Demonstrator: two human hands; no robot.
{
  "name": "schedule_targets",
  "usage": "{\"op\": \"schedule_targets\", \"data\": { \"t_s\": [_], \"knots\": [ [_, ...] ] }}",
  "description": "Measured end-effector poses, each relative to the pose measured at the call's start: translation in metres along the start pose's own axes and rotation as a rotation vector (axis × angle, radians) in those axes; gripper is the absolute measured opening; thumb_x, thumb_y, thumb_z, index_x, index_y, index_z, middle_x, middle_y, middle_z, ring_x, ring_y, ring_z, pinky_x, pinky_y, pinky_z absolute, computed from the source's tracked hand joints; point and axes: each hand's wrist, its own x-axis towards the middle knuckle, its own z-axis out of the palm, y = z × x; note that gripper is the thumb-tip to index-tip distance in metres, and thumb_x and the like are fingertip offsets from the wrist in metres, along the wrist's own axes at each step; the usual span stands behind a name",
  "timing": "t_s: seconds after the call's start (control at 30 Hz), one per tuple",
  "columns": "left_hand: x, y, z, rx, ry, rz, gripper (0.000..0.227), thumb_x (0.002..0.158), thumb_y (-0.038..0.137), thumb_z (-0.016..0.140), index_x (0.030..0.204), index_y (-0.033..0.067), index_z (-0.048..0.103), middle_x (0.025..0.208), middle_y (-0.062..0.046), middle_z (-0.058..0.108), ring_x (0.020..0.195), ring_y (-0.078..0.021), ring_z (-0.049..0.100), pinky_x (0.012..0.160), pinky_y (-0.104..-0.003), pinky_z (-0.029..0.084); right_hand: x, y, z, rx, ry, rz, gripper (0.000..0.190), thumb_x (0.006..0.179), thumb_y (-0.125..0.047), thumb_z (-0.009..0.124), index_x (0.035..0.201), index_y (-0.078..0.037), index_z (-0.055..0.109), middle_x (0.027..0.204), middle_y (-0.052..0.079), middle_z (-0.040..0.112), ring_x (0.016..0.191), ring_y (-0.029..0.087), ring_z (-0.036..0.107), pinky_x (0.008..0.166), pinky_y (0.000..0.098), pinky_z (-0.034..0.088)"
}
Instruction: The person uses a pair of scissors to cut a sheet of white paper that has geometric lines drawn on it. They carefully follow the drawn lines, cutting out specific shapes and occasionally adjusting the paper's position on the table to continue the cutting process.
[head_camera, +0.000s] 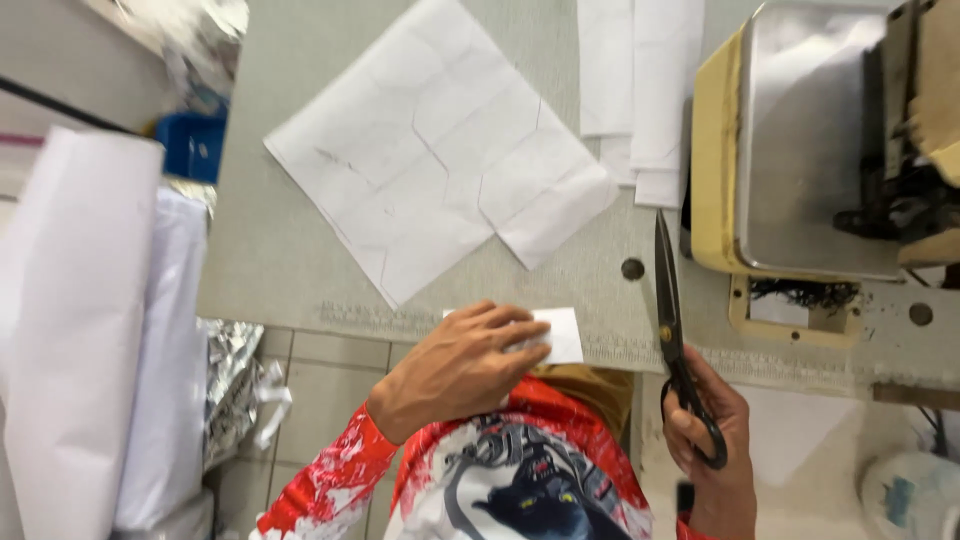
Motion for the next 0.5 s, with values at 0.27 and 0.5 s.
{"op": "schedule_targets", "data": {
  "t_s": [0.27, 0.5],
  "knots": [
    [0.074, -0.062, -0.058, 0.135, 0.650, 0.055, 0.017, 0.094, 0.005, 0.079, 0.107, 0.0123, 0.072, 0.120, -0.007, 0.076, 0.112, -0.0277, 0.069, 0.098, -0.046, 0.050, 0.003, 0.012, -0.011, 0.118, 0.104, 0.154, 0.086, 0.078, -0.005, 0.076, 0.157, -0.005, 0.042, 0.065, 0.011, 0.051, 0.032, 0.006, 0.030, 0.028, 0.0200, 0.027],
    [0.177, -0.154, -0.029, -0.043, 0.759, 0.196, 0.023, 0.096, 0.000, 0.079, 0.110, 0.0149, 0.068, 0.125, -0.006, 0.072, 0.118, -0.0271, 0.068, 0.102, -0.044, 0.053, 0.001, 0.005, 0.003, 0.097, 0.137, 0.149, 0.086, 0.078, -0.005, 0.073, 0.158, -0.006, 0.042, 0.065, 0.008, 0.048, 0.033, 0.006, 0.027, 0.029, 0.0199, 0.024]
  ]
}}
